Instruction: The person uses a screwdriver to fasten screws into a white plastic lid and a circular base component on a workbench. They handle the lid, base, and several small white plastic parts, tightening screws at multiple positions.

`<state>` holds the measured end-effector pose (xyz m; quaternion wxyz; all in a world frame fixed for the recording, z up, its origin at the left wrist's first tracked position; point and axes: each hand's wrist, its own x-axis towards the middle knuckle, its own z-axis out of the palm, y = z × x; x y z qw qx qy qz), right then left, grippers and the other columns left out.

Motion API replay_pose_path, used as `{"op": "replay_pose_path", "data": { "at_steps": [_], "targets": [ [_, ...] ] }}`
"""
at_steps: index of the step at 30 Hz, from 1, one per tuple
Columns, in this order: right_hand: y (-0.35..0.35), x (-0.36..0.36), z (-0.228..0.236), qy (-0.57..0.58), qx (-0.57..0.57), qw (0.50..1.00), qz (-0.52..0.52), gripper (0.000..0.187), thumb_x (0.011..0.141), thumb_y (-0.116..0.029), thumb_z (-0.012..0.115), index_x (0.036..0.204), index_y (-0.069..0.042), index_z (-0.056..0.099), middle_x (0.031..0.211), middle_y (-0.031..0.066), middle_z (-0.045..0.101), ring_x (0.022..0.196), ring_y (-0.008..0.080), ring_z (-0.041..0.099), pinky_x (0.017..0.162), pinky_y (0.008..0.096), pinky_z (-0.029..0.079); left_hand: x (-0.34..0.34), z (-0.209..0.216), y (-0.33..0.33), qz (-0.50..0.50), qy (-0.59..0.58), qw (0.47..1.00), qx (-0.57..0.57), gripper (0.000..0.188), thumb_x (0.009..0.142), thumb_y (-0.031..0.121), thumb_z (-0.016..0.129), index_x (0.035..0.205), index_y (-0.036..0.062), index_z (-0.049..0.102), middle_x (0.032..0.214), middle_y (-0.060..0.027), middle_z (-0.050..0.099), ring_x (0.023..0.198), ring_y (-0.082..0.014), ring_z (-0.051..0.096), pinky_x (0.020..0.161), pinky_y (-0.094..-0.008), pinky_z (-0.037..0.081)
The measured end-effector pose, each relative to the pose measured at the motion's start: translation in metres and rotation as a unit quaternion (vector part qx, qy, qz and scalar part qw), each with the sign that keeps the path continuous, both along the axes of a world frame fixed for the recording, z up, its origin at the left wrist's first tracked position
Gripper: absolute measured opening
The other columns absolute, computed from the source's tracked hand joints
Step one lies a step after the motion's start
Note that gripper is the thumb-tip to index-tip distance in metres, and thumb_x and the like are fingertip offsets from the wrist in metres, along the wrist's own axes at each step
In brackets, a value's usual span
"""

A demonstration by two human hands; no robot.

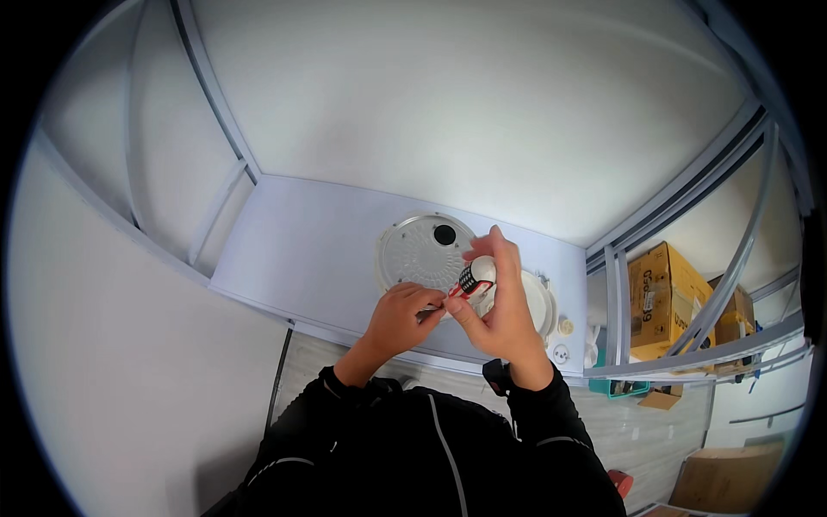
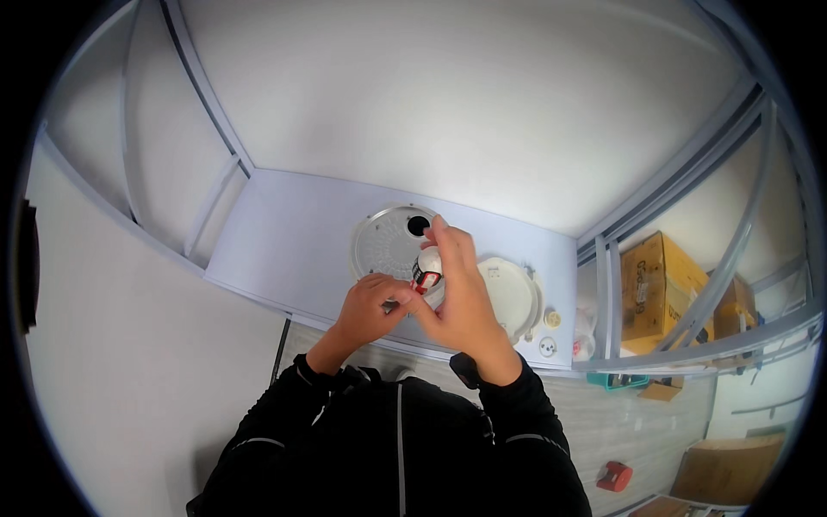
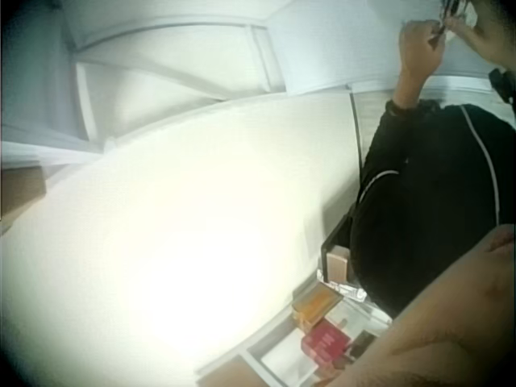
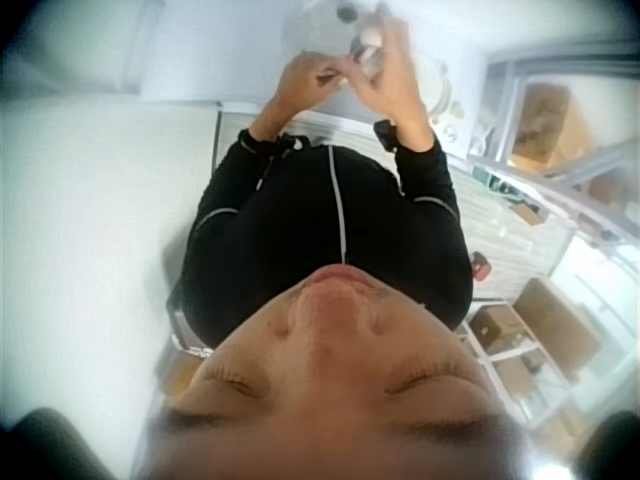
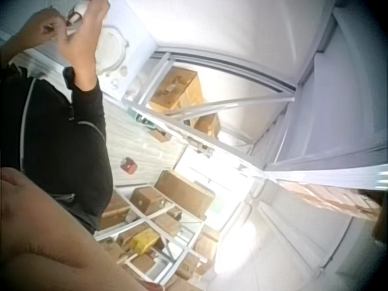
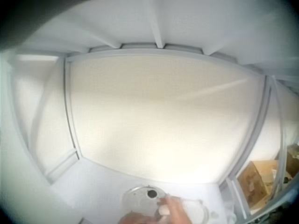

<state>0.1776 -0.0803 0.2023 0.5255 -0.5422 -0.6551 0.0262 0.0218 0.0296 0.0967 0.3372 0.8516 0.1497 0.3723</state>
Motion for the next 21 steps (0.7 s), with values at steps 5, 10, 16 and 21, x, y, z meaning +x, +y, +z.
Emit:
{"op": "replay_pose_path", "data": {
  "at_steps": [5, 10, 16, 21],
  "targets": [
    [-0.004, -0.001, 0.001, 0.091, -0.084, 0.990, 0.066, 0.093, 0.098, -0.006, 0.073, 0.170, -0.005, 0.015, 0.133, 0.0222, 0.064, 0.108, 0.0272, 0.072, 0.092, 0.0379, 0.058, 0.001, 0.001, 0.000, 0.004, 0.001, 1.000, 0.001, 0.023, 0.080, 0.007, 0.082, 0.101, 0.0079, 0.073, 0.090, -0.0047, 0.078, 0.087, -0.0299, 0.072, 0.079, -0.0432, 0.056],
    [-0.006, 0.000, 0.002, 0.104, -0.019, 0.993, 0.051, 0.088, 0.095, -0.003, 0.074, 0.167, -0.001, 0.023, 0.130, 0.0214, 0.067, 0.102, 0.0263, 0.073, 0.089, 0.0384, 0.059, 0.001, 0.000, -0.001, 0.006, -0.005, 1.000, -0.016, 0.023, 0.081, 0.006, 0.081, 0.102, 0.0074, 0.073, 0.089, -0.0045, 0.077, 0.086, -0.0298, 0.072, 0.079, -0.0434, 0.056],
    [-0.015, 0.011, 0.001, 0.124, 0.139, 0.983, 0.006, 0.087, 0.095, -0.003, 0.075, 0.164, -0.002, 0.022, 0.126, 0.0235, 0.064, 0.100, 0.0262, 0.073, 0.087, 0.0398, 0.061, -0.001, 0.003, 0.000, -0.017, 0.030, 0.999, -0.014, 0.031, 0.081, 0.007, 0.083, 0.110, 0.0077, 0.074, 0.095, -0.0044, 0.078, 0.093, -0.0295, 0.072, 0.086, -0.0429, 0.056],
    [-0.028, 0.016, -0.003, 0.176, 0.160, 0.970, -0.043, 0.088, 0.096, -0.007, 0.075, 0.164, -0.003, 0.019, 0.125, 0.0244, 0.062, 0.095, 0.0266, 0.072, 0.085, 0.0404, 0.061, -0.006, 0.011, -0.001, -0.034, 0.016, 0.999, -0.022, 0.038, 0.080, 0.008, 0.082, 0.116, 0.0055, 0.072, 0.103, -0.0077, 0.076, 0.099, -0.0308, 0.071, 0.089, -0.0440, 0.056]
  ]
}}
